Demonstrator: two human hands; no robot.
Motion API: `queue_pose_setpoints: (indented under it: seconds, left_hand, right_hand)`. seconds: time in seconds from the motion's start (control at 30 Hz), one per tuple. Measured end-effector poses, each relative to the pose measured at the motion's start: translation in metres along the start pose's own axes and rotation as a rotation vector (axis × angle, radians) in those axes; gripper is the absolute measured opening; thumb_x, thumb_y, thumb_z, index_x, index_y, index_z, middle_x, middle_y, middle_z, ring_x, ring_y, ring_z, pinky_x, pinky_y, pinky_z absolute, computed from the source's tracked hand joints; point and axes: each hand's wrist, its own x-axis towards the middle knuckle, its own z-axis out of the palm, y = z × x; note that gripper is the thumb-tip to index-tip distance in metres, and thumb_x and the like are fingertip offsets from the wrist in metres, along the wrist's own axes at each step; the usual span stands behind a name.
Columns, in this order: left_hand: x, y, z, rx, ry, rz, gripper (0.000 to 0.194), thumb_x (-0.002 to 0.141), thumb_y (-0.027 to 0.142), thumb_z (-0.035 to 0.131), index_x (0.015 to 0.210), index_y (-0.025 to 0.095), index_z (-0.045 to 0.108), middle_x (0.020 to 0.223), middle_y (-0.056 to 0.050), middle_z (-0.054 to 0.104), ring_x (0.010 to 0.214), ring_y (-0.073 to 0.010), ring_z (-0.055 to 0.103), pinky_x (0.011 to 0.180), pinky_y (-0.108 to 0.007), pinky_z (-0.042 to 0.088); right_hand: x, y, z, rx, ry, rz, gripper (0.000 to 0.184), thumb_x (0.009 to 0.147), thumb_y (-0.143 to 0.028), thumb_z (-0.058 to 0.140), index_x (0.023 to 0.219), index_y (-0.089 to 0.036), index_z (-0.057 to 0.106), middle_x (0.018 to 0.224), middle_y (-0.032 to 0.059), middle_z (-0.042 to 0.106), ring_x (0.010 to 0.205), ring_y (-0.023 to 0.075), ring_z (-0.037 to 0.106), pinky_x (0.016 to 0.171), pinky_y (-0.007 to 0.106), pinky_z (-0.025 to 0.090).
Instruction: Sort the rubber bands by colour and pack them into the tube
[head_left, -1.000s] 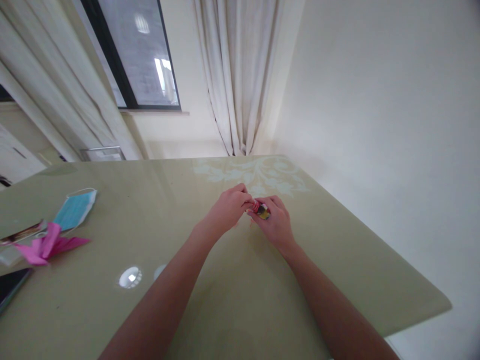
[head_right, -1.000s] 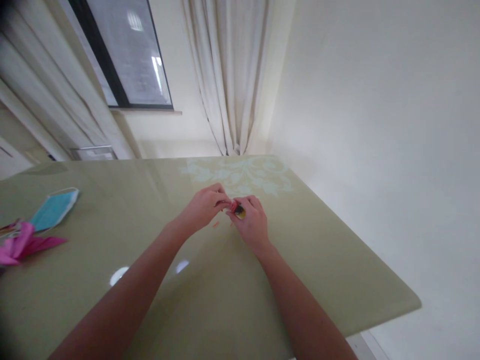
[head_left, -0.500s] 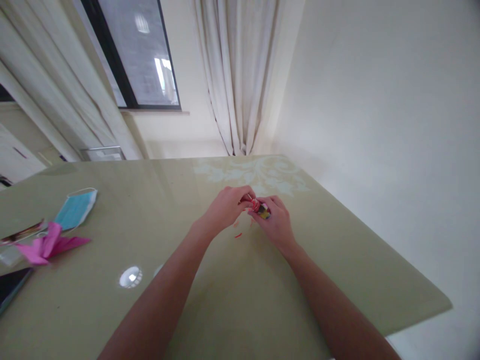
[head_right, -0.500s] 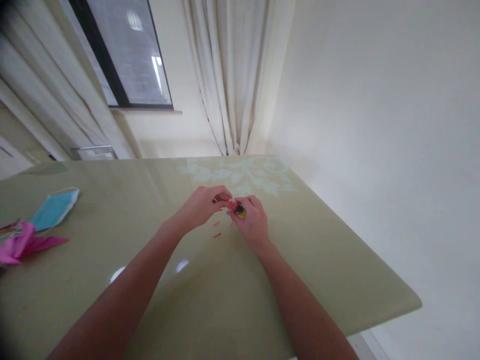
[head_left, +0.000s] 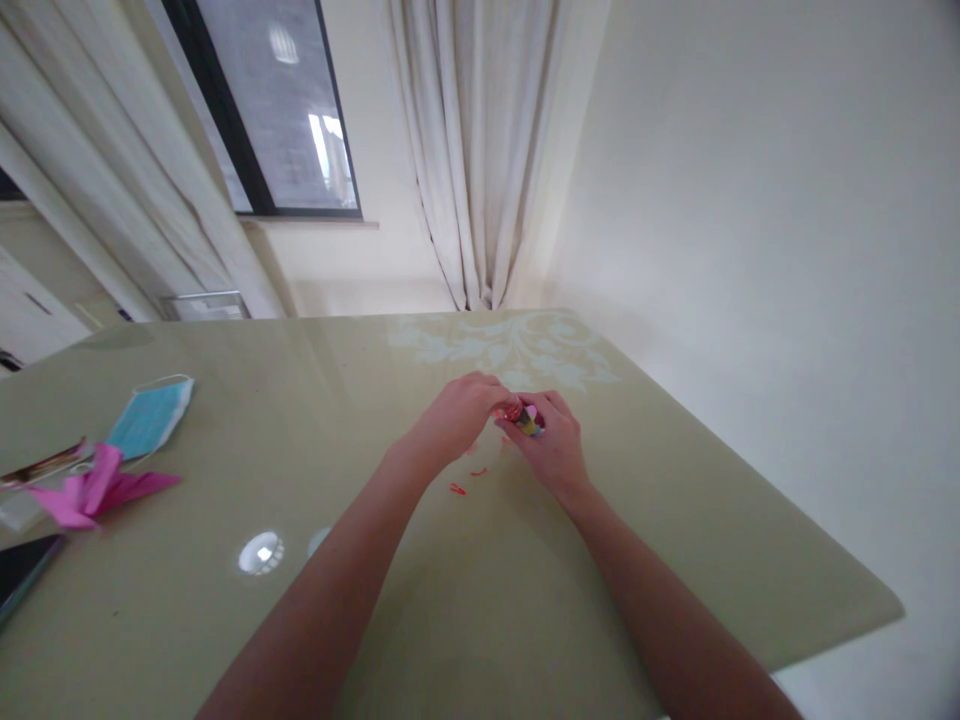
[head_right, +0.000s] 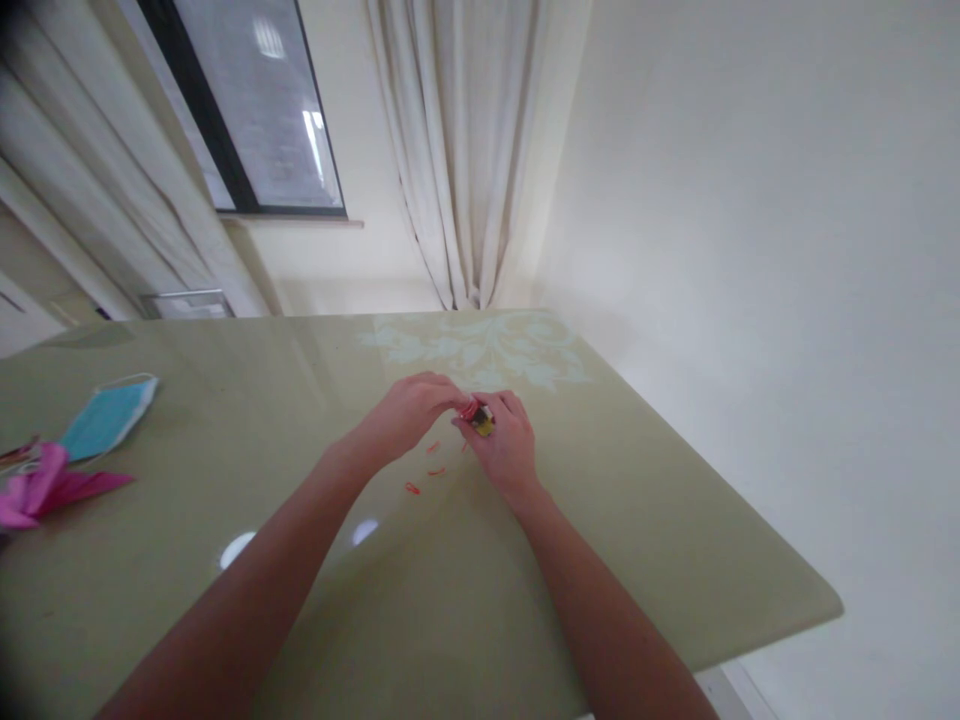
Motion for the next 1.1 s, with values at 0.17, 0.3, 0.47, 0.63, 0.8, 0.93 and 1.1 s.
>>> queue_pose_setpoints:
  seconds: [0.17,0.3,0.47,0.63,0.8,0.93,1.1]
  left_hand:
    - [-0.002,0.002,-0.002,-0.044,-0.024,0.049,0.024,0.096,0.014,0.058,0.103,0.026,0.078,0.106,-0.007,0.073,0.106,-0.0222,0.066,0.099,-0.036,0.051]
    - [-0.002,0.005,-0.002,-0.075,-0.01,0.046,0.023,0.1,0.018,0.054,0.097,0.021,0.077,0.104,-0.007,0.066,0.101,-0.0198,0.065,0.094,-0.033,0.051]
    - [-0.001,0.002,0.0,-0.122,0.03,-0.02,0.029,0.101,0.017,0.051,0.095,0.022,0.079,0.098,-0.005,0.063,0.091,-0.0174,0.065,0.087,-0.03,0.051]
    - [0.0,0.0,-0.001,-0.115,0.102,-0.143,0.017,0.097,0.02,0.061,0.095,0.022,0.077,0.092,-0.003,0.075,0.087,-0.0188,0.069,0.083,-0.029,0.05]
    - [0.0,0.006,0.005,0.128,0.039,-0.105,0.017,0.101,0.019,0.051,0.105,0.024,0.068,0.092,-0.005,0.074,0.092,-0.0233,0.069,0.079,-0.032,0.05]
    - [0.0,0.015,0.008,0.206,-0.039,0.009,0.024,0.094,0.007,0.052,0.112,0.021,0.059,0.096,-0.008,0.073,0.099,-0.0255,0.068,0.085,-0.035,0.051]
    - [-0.001,0.013,0.002,-0.057,0.092,0.041,0.023,0.101,0.015,0.047,0.121,0.022,0.058,0.114,-0.008,0.074,0.112,-0.0226,0.067,0.096,-0.036,0.053]
  right_hand:
    - [0.0,0.002,-0.001,0.007,0.038,0.034,0.027,0.088,-0.042,0.076,0.108,-0.024,0.074,0.099,0.0086,0.069,0.089,0.0249,0.067,0.082,0.039,0.055]
    - [0.0,0.004,-0.001,0.014,0.035,0.034,0.027,0.088,-0.041,0.076,0.109,-0.023,0.074,0.099,0.0085,0.069,0.089,0.0249,0.067,0.082,0.039,0.055]
    - [0.0,0.002,0.0,0.029,0.03,0.017,0.028,0.089,-0.042,0.076,0.11,-0.023,0.073,0.099,0.0078,0.068,0.09,0.0247,0.067,0.084,0.039,0.055]
    - [-0.001,0.0,0.001,0.031,0.017,0.0,0.029,0.089,-0.044,0.077,0.111,-0.025,0.072,0.101,0.0079,0.068,0.091,0.025,0.067,0.084,0.039,0.055]
    - [-0.002,0.002,0.001,0.015,0.027,0.017,0.027,0.088,-0.042,0.077,0.108,-0.025,0.073,0.099,0.0074,0.069,0.084,0.0233,0.065,0.079,0.037,0.054]
    - [-0.002,0.004,-0.001,-0.045,0.066,0.006,0.021,0.09,-0.041,0.072,0.103,-0.025,0.074,0.096,0.0071,0.068,0.082,0.0227,0.064,0.078,0.037,0.053]
    - [0.003,0.002,-0.008,-0.021,0.139,0.013,0.028,0.09,-0.045,0.072,0.109,-0.024,0.075,0.094,0.007,0.069,0.076,0.0211,0.061,0.073,0.036,0.052]
